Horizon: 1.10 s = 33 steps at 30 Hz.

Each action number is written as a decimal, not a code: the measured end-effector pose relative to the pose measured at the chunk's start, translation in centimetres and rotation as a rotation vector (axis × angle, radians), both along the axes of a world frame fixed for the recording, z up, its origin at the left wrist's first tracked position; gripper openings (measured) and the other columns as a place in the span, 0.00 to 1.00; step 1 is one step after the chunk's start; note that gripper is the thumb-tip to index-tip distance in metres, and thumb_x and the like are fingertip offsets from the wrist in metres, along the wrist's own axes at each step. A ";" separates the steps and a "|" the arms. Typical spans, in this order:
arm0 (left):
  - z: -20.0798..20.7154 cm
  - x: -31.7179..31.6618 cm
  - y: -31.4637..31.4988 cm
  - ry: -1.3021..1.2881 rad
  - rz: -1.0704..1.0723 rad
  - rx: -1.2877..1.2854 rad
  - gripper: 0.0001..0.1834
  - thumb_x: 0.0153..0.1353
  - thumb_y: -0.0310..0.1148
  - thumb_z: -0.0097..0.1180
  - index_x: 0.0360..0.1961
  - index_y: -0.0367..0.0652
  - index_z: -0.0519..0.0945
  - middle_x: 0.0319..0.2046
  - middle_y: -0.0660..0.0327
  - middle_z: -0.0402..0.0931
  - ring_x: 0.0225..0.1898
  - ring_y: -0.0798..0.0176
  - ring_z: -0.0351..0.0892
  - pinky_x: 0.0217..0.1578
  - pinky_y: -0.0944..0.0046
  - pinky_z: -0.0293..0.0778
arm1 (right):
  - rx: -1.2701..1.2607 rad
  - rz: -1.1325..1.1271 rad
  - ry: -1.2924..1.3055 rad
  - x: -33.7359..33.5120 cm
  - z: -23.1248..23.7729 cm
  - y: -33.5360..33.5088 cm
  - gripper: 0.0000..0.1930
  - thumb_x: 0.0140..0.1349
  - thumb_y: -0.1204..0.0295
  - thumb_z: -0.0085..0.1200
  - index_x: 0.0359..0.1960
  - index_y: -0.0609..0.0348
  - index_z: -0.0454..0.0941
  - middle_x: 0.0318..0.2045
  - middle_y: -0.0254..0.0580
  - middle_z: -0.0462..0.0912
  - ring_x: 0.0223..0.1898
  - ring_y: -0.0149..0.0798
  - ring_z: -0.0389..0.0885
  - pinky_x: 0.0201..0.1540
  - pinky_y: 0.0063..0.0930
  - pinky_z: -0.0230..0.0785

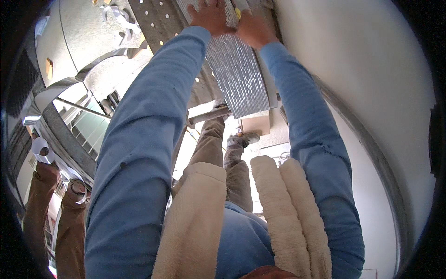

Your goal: The person handles a long metal sheet, positions it on a scaffolding platform, and uses a yellow utility knife to cut or score the sheet. The person repeatedly adjusts the sheet's position and continues cutting along its length.

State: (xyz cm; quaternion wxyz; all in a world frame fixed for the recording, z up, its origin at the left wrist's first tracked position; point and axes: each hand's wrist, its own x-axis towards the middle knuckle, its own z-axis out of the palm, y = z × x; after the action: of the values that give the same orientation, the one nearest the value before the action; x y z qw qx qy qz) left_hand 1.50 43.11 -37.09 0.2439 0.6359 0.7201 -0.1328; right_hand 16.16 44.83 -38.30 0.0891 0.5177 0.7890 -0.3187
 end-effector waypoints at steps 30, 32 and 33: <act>-0.5 -1.0 -0.5 -0.122 0.026 -0.006 0.74 0.44 0.67 0.73 0.80 0.39 0.44 0.81 0.45 0.36 0.79 0.29 0.29 0.69 0.17 0.42 | 0.431 0.469 -0.202 -4.7 -5.7 7.9 0.14 0.66 0.70 0.48 0.41 0.67 0.85 0.44 0.60 0.84 0.50 0.55 0.83 0.52 0.48 0.75; -0.5 -0.9 -0.6 -0.141 0.035 0.038 0.74 0.44 0.67 0.73 0.80 0.39 0.44 0.81 0.46 0.36 0.79 0.29 0.29 0.69 0.17 0.43 | 0.585 0.433 -0.070 -5.1 -5.9 7.7 0.15 0.67 0.70 0.47 0.42 0.67 0.85 0.45 0.60 0.84 0.50 0.53 0.84 0.54 0.47 0.76; -0.4 -0.9 -0.7 -0.152 0.037 0.057 0.74 0.45 0.67 0.73 0.80 0.39 0.44 0.81 0.46 0.36 0.80 0.29 0.29 0.68 0.17 0.43 | 0.544 0.420 -0.032 -5.1 -6.0 7.8 0.16 0.67 0.69 0.47 0.43 0.68 0.85 0.46 0.60 0.84 0.50 0.54 0.84 0.54 0.48 0.75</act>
State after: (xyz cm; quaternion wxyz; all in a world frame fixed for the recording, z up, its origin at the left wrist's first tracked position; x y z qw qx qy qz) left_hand 0.60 42.43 -37.48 0.2821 0.6373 0.7147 -0.0593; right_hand 11.02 52.68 -44.28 0.0241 0.3537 0.9329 -0.0632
